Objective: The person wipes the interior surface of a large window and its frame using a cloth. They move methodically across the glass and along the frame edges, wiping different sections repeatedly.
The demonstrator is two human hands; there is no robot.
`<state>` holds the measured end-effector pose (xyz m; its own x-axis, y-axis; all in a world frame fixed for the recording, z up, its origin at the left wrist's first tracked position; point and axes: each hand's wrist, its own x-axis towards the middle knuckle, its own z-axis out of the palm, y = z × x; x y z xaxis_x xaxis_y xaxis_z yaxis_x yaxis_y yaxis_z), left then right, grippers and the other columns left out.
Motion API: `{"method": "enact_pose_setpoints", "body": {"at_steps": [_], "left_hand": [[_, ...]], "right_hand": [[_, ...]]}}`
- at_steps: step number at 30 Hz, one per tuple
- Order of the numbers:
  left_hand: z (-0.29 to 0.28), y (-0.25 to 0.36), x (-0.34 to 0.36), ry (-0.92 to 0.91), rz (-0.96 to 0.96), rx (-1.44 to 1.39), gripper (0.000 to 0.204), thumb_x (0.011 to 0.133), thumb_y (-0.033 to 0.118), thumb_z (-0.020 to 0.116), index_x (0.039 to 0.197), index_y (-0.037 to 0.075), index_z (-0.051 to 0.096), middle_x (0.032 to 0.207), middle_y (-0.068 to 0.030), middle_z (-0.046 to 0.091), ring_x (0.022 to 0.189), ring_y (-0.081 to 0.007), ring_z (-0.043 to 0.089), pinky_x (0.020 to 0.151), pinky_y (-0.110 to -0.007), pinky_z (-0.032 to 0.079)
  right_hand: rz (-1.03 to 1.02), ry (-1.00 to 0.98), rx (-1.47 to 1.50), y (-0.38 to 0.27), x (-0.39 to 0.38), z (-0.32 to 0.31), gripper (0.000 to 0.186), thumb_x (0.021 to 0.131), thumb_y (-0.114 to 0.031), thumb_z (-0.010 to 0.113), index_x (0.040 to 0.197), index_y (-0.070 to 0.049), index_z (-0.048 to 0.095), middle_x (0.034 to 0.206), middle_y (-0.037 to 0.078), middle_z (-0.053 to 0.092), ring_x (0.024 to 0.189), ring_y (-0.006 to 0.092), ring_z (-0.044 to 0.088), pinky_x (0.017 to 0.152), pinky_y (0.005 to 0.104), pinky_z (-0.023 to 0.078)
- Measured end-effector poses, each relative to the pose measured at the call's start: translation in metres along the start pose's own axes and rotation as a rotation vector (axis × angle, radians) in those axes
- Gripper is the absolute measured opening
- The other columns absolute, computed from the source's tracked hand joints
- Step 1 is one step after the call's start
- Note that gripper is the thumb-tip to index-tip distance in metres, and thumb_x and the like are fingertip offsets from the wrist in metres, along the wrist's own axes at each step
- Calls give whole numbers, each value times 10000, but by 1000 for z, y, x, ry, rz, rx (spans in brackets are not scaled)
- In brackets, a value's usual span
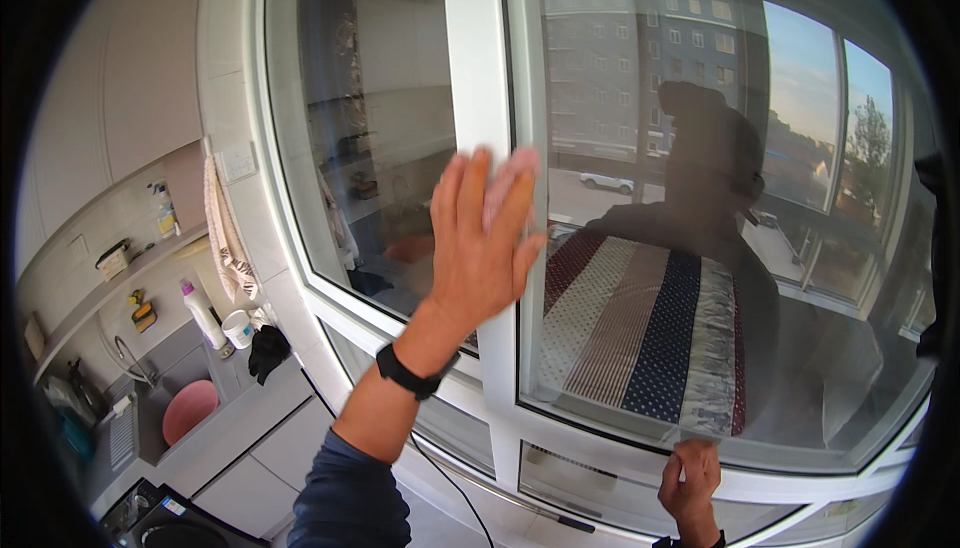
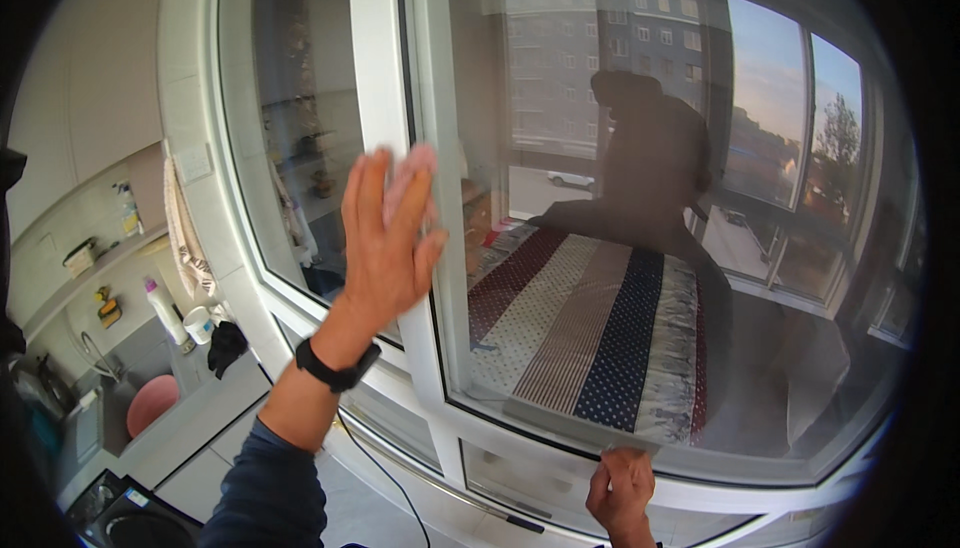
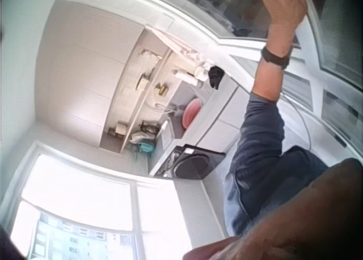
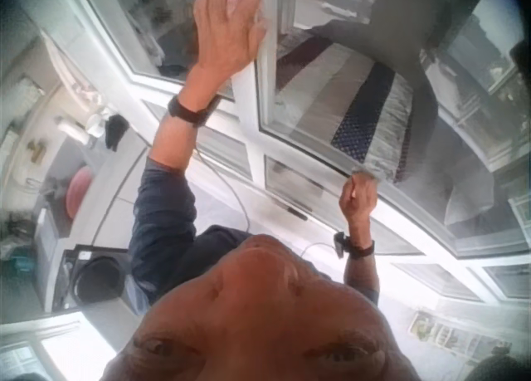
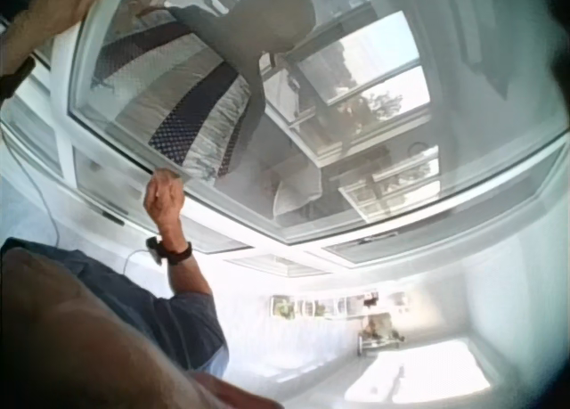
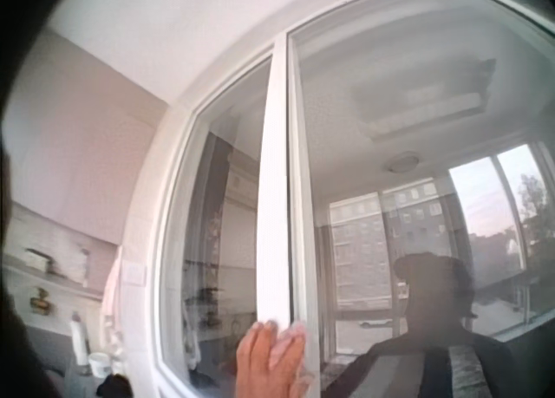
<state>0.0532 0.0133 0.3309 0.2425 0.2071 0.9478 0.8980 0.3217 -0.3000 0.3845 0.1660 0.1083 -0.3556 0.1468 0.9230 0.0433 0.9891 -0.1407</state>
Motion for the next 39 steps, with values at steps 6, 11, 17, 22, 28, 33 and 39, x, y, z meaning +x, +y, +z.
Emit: {"method": "enact_pose_setpoints", "body": {"at_steps": [6,11,17,22,28,33,39], "left_hand": [[-3,-62,132,178,164,33,622,992,341,586,1515,47,422,1425,-305,460,1284,-488,450,1107,-538,343],[-1,-99,242,292,149,129,609,949,263,602,1460,-23,434,1387,-325,475,1257,-475,466,1080,-514,383],[4,-153,366,299,-169,42,478,1011,287,453,1360,-29,537,1321,-359,553,1226,-515,531,1064,-504,435],[5,-160,375,120,40,634,327,993,167,420,1148,-36,625,1207,-336,610,1042,-485,658,898,-515,556],[7,-94,269,56,11,661,295,978,162,459,1066,-23,670,1112,-327,623,991,-447,683,861,-500,570],[17,-30,124,92,-457,-23,542,988,266,505,1301,-173,455,1106,-382,599,964,-484,619,860,-531,508],[26,44,-35,172,-506,-152,743,963,208,610,1527,-107,245,1198,-261,514,1021,-364,487,937,-461,416]], "right_hand": [[52,-82,157,-1,-6,3,166,772,52,630,917,-28,637,854,132,664,762,323,644,702,397,529],[144,-165,294,0,5,-11,158,814,12,657,959,-50,673,929,145,704,820,334,689,727,380,560],[207,-157,349,1,7,-9,152,805,33,642,939,-36,662,884,129,689,781,303,670,716,367,543],[293,-200,346,9,3,-7,143,752,44,664,870,-38,663,821,118,694,737,303,684,686,355,546],[281,-219,277,6,0,-4,159,767,50,652,893,-46,674,844,117,697,762,292,687,707,345,550],[302,-190,286,3,-1,0,149,782,52,643,897,-40,669,843,111,685,758,279,669,708,336,530],[291,-169,272,1,-4,4,173,793,65,632,933,-31,666,854,130,679,736,274,650,691,327,518]]}}
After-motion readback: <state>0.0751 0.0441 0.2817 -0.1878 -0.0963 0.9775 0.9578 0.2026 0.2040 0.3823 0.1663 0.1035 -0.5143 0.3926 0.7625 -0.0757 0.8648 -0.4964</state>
